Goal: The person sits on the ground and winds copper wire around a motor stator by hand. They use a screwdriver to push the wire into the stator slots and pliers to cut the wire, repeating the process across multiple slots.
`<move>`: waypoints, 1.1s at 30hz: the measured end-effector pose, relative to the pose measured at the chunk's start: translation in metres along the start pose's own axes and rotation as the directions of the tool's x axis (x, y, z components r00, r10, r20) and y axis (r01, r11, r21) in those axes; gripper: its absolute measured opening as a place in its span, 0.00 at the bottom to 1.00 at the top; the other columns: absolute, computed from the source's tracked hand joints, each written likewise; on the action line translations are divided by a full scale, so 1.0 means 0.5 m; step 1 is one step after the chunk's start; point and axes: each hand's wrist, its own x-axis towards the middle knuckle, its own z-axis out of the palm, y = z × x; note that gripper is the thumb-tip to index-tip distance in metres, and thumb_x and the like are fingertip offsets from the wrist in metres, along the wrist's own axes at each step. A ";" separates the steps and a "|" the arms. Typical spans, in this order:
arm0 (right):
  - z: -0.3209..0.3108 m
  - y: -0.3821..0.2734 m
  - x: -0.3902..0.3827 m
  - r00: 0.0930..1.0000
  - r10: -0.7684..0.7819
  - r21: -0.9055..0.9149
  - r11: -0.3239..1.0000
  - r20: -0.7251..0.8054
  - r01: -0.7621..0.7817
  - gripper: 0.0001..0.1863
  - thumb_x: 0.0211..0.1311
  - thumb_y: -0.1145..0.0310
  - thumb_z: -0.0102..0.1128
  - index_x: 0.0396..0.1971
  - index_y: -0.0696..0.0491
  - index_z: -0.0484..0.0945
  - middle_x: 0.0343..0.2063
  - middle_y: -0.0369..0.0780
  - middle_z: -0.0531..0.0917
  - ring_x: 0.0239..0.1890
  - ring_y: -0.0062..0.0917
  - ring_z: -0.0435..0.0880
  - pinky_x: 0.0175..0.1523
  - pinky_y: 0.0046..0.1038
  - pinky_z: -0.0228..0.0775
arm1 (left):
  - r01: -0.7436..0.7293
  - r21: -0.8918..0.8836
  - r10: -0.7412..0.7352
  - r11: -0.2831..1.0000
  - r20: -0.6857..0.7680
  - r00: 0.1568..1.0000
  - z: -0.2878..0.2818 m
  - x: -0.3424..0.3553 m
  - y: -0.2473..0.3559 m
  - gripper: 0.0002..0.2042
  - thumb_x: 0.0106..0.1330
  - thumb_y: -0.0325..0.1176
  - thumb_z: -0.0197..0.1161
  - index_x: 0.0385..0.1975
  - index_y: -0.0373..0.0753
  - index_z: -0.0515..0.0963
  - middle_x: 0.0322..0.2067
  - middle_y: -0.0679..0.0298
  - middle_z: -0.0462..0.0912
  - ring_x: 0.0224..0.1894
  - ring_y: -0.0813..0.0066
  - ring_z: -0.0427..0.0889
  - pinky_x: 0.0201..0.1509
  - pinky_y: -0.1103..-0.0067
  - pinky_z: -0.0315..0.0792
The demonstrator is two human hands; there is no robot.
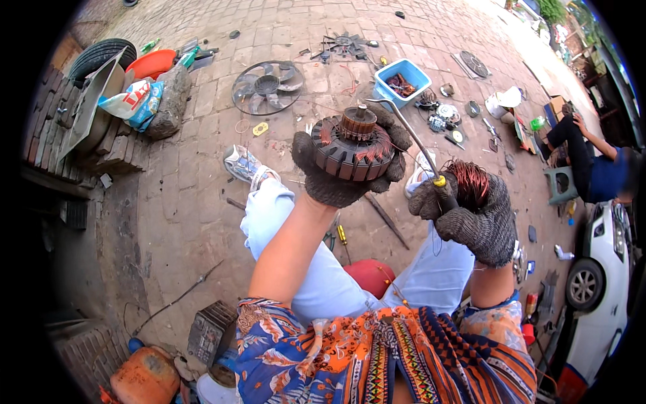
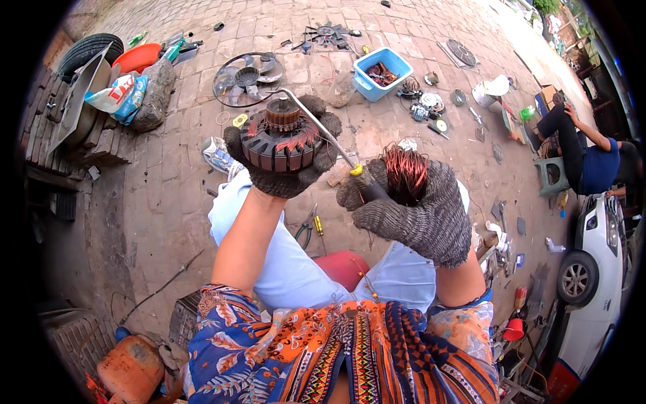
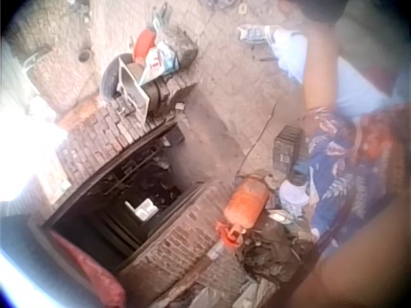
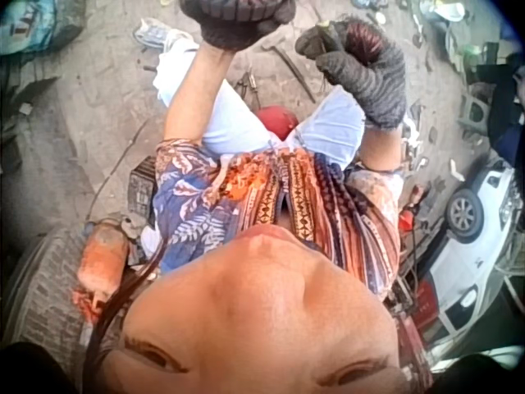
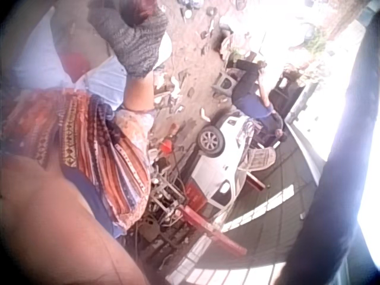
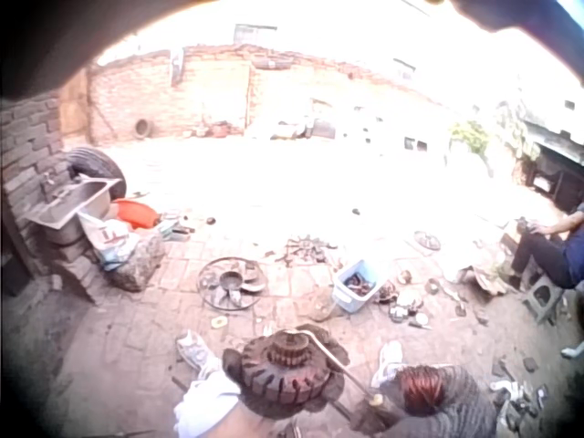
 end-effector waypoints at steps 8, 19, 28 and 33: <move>-0.017 0.038 0.039 0.995 0.010 0.350 0.936 -0.097 0.025 0.13 0.50 0.67 0.63 0.32 0.61 0.79 0.26 0.41 0.82 0.15 0.15 0.73 0.19 0.16 0.62 | 0.082 -0.225 -0.063 0.971 0.092 0.994 -0.025 -0.002 -0.010 0.47 0.50 0.72 0.47 0.60 0.36 0.57 0.57 0.51 0.64 0.58 0.55 0.66 0.61 0.58 0.62; -0.002 0.032 0.061 0.931 -0.278 0.079 0.950 -0.239 0.304 0.11 0.52 0.73 0.61 0.35 0.61 0.78 0.27 0.41 0.82 0.20 0.16 0.76 0.23 0.17 0.67 | 0.180 0.121 -0.151 0.976 -0.221 0.963 -0.009 0.010 -0.015 0.46 0.50 0.68 0.52 0.57 0.30 0.58 0.53 0.46 0.67 0.52 0.50 0.73 0.43 0.64 0.77; 0.047 0.067 0.060 0.733 -0.412 -0.487 0.557 0.542 0.673 0.20 0.51 0.67 0.64 0.45 0.53 0.75 0.44 0.41 0.79 0.45 0.32 0.78 0.51 0.31 0.69 | 0.095 -0.146 -0.127 0.985 -0.222 0.967 -0.042 0.008 -0.019 0.44 0.50 0.66 0.53 0.56 0.31 0.60 0.50 0.47 0.70 0.47 0.52 0.75 0.40 0.66 0.77; 0.072 0.071 0.056 0.720 -0.348 -0.560 0.459 0.601 0.689 0.21 0.51 0.63 0.63 0.47 0.51 0.75 0.45 0.41 0.78 0.47 0.33 0.77 0.54 0.31 0.68 | 0.097 -0.162 -0.131 0.982 -0.217 0.967 -0.042 0.011 -0.001 0.44 0.50 0.66 0.53 0.56 0.31 0.60 0.49 0.47 0.70 0.46 0.53 0.75 0.38 0.66 0.77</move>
